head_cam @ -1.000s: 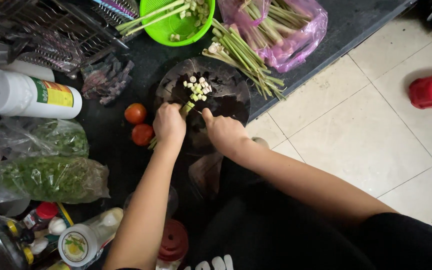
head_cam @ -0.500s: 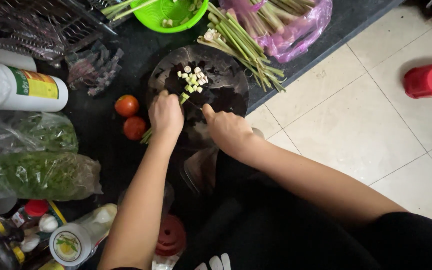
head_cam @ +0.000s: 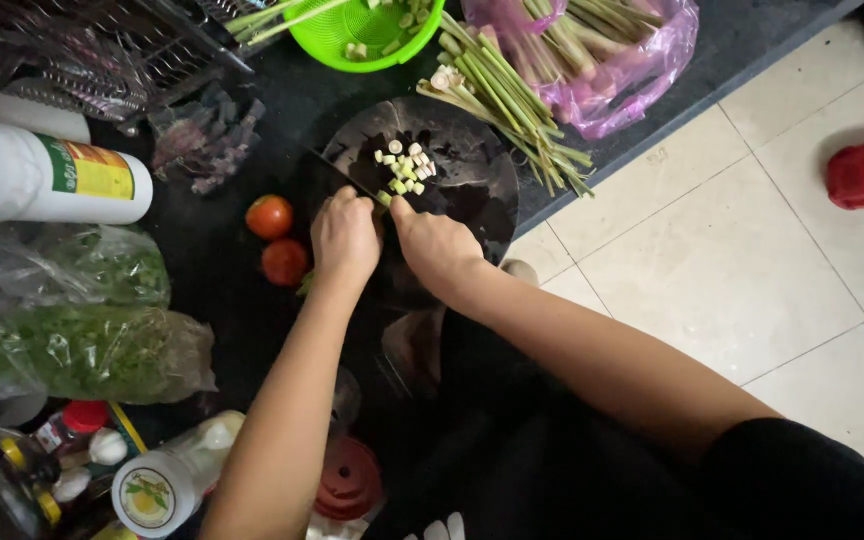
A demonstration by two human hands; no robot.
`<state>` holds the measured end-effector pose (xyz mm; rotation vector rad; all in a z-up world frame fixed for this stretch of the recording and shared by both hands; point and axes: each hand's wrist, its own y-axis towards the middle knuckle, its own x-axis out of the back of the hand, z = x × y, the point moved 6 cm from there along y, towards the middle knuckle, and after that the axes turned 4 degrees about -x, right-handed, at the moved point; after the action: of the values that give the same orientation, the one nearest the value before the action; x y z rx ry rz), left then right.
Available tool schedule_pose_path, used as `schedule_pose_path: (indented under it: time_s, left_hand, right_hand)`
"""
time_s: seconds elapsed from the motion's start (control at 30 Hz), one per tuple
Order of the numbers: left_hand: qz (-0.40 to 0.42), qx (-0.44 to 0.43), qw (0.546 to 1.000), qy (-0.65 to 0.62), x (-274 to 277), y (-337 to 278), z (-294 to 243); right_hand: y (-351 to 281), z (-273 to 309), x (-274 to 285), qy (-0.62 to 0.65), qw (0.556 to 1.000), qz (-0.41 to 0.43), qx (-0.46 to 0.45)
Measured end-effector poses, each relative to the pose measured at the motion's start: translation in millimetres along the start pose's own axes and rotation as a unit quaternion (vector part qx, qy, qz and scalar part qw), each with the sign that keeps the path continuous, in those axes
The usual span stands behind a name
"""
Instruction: Chopping lemongrass on a wooden cutting board on a kitchen counter.
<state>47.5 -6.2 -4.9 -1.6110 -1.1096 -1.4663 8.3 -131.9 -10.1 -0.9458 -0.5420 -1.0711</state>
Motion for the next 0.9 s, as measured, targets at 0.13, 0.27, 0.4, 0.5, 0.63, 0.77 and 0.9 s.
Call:
schedule_pose_path:
  time_s: [0.13,0.27,0.4,0.5,0.63,0.77,0.9]
  left_hand:
    - [-0.003,0.007,1.0,-0.006,6,2,-4]
    - [0.005,0.029,1.0,-0.009,5,1,-3]
    - [0.01,0.043,0.999,0.001,-1,-1,-2]
    - [0.004,0.036,0.999,0.005,6,0,-11]
    - [-0.001,0.027,1.0,0.002,-1,-1,3]
    - [-0.004,0.03,1.0,-0.002,-20,1,7]
    - [-0.014,0.054,0.998,0.004,-4,-2,5]
  right_hand:
    - [6,-3,-5,-0.004,0.999,-0.032,0.02]
    - [4,-6,-3,-0.013,0.999,-0.032,0.032]
    - [-13,-16,-7,-0.029,0.999,-0.021,0.012]
    - [-27,-26,-4,-0.015,1.0,-0.017,0.02]
    - [-13,-16,-14,-0.015,0.999,-0.031,0.024]
    - [14,-8,-12,-0.005,0.999,-0.039,0.03]
    - [23,5,-12,-0.02,0.997,-0.062,0.039]
